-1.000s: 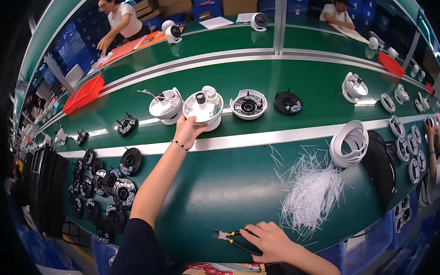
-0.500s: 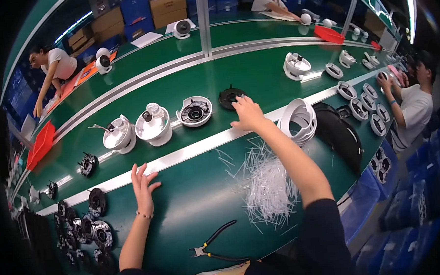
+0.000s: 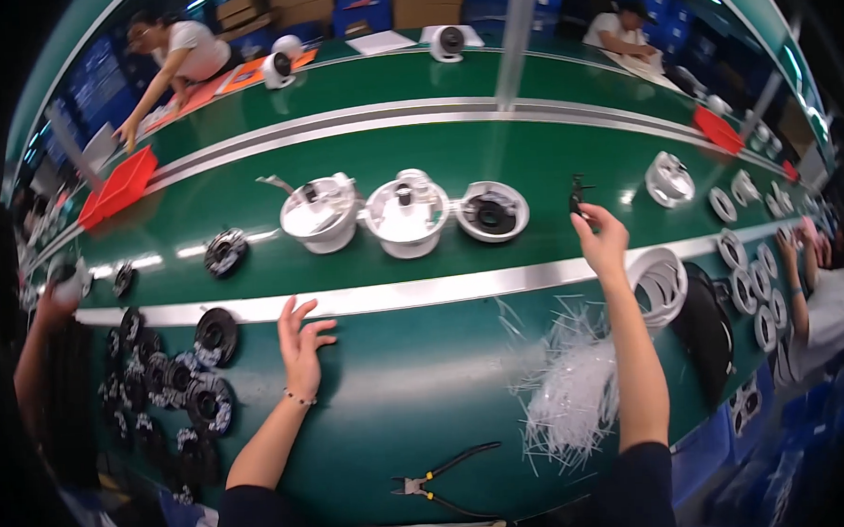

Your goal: Assembling small electronic components, likely parts of a security camera, on a factory assembly line.

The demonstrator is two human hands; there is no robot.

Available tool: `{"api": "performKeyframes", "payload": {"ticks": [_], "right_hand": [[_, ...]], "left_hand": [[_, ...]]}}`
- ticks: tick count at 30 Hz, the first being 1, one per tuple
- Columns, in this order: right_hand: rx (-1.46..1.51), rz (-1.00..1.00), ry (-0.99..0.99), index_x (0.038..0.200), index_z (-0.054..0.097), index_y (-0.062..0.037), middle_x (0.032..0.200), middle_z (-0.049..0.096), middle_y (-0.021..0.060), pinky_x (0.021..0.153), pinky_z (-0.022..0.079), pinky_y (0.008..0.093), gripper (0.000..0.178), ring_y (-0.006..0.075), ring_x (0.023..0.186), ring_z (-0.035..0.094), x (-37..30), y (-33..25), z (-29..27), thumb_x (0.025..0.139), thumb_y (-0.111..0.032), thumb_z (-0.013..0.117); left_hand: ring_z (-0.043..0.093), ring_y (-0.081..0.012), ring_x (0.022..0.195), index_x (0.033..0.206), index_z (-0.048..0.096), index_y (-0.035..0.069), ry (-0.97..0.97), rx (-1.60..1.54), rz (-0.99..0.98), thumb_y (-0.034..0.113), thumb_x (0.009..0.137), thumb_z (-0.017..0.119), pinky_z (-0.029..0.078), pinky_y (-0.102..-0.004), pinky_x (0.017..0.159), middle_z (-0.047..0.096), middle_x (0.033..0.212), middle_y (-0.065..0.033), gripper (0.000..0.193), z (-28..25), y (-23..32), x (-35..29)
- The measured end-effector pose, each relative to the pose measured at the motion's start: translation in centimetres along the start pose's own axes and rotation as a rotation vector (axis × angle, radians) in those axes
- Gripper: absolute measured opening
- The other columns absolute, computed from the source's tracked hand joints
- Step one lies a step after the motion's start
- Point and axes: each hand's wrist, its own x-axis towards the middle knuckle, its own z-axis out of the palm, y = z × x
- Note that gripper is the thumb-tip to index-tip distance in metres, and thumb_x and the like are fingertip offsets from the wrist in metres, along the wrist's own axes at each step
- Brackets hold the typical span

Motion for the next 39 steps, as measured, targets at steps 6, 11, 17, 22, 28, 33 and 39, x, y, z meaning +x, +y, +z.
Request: {"api": "performKeyframes", "payload": {"ticks": [6, 11, 17, 22, 28, 33, 39], "right_hand": [[0.073, -0.696, -0.587, 0.092, 0.06, -0.0034, 0.091, 0.06, 0.0114, 0.072, 0.048, 0.0329, 0.031, 0.0268, 0.08, 0.058, -11.4, -13.1, 2.0, 0.062, -0.005, 0.067], [0.066, -1.039, -0.917, 0.094, 0.06, -0.0063, 0.096, 0.059, 0.0063, 0.072, 0.046, 0.0356, 0.03, 0.024, 0.092, 0.055, -20.3, -16.2, 6.8, 0.065, -0.013, 0.066], [-0.016, -1.134, -0.877, 0.104, 0.056, -0.0067, 0.112, 0.052, 0.0092, 0.077, 0.042, 0.0387, 0.04, 0.0296, 0.103, 0.048, -22.1, -17.2, 7.1, 0.069, -0.024, 0.065], [-0.063, -0.831, -1.19, 0.119, 0.043, -0.0033, 0.129, 0.035, 0.0183, 0.089, 0.033, 0.0529, 0.082, 0.0404, 0.114, 0.035, -22.5, -18.2, -0.2, 0.06, -0.055, 0.068], [-0.442, -0.716, -1.335, 0.126, 0.035, -0.0047, 0.133, 0.026, 0.0182, 0.092, 0.027, 0.055, 0.086, 0.0372, 0.119, 0.03, -26.0, -15.3, -3.7, 0.057, -0.044, 0.07], [-0.266, -0.659, -1.168, 0.117, 0.045, -0.0038, 0.114, 0.045, 0.0157, 0.084, 0.037, 0.0432, 0.07, 0.0314, 0.102, 0.045, -26.3, -13.7, -3.4, 0.056, -0.027, 0.068], [-0.149, -0.396, -0.384, 0.089, 0.058, -0.0041, 0.077, 0.051, 0.0107, 0.063, 0.043, 0.0335, 0.036, 0.0287, 0.071, 0.051, -21.5, -12.0, -1.3, 0.052, -0.004, 0.059]], "left_hand": [[0.057, -0.0196, 0.089, 0.131, 0.018, 0.007, 0.033, -0.078, -0.056, 0.005, 0.088, 0.038, 0.049, -0.0258, 0.067, 0.04, 0.121, -0.0154, 0.048, -0.3, -0.3, 0.4], [0.057, -0.0181, 0.087, 0.131, 0.019, 0.007, 0.06, -0.159, -0.047, 0.006, 0.088, 0.039, 0.049, -0.0243, 0.065, 0.041, 0.12, -0.0143, 0.047, -0.3, -0.9, 0.3], [0.057, -0.0175, 0.085, 0.13, 0.019, 0.005, 0.045, -0.135, -0.066, 0.007, 0.089, 0.038, 0.049, -0.0234, 0.063, 0.041, 0.119, -0.0149, 0.046, -0.6, -1.1, -0.1], [0.058, -0.0188, 0.085, 0.129, 0.021, 0.005, 0.078, -0.167, -0.056, 0.009, 0.088, 0.04, 0.05, -0.0245, 0.062, 0.042, 0.119, -0.0152, 0.045, -1.4, -0.9, 0.1], [0.053, -0.0161, 0.092, 0.123, 0.035, 0.005, 0.132, -0.104, 0.196, 0.009, 0.087, 0.045, 0.048, -0.0232, 0.064, 0.048, 0.112, -0.0109, 0.038, -0.8, 1.2, 7.0], [0.053, -0.0218, 0.092, 0.102, 0.055, 0.004, 0.04, 0.565, 0.401, 0.007, 0.073, 0.058, 0.046, -0.0296, 0.076, 0.053, 0.104, -0.0094, 0.029, 0.6, 2.1, 16.1], [0.05, -0.0279, 0.096, 0.085, 0.065, 0.011, -0.169, 0.963, 0.393, 0.013, 0.063, 0.066, 0.044, -0.0364, 0.083, 0.053, 0.102, -0.0094, 0.022, 2.8, 0.2, 19.8]]}}
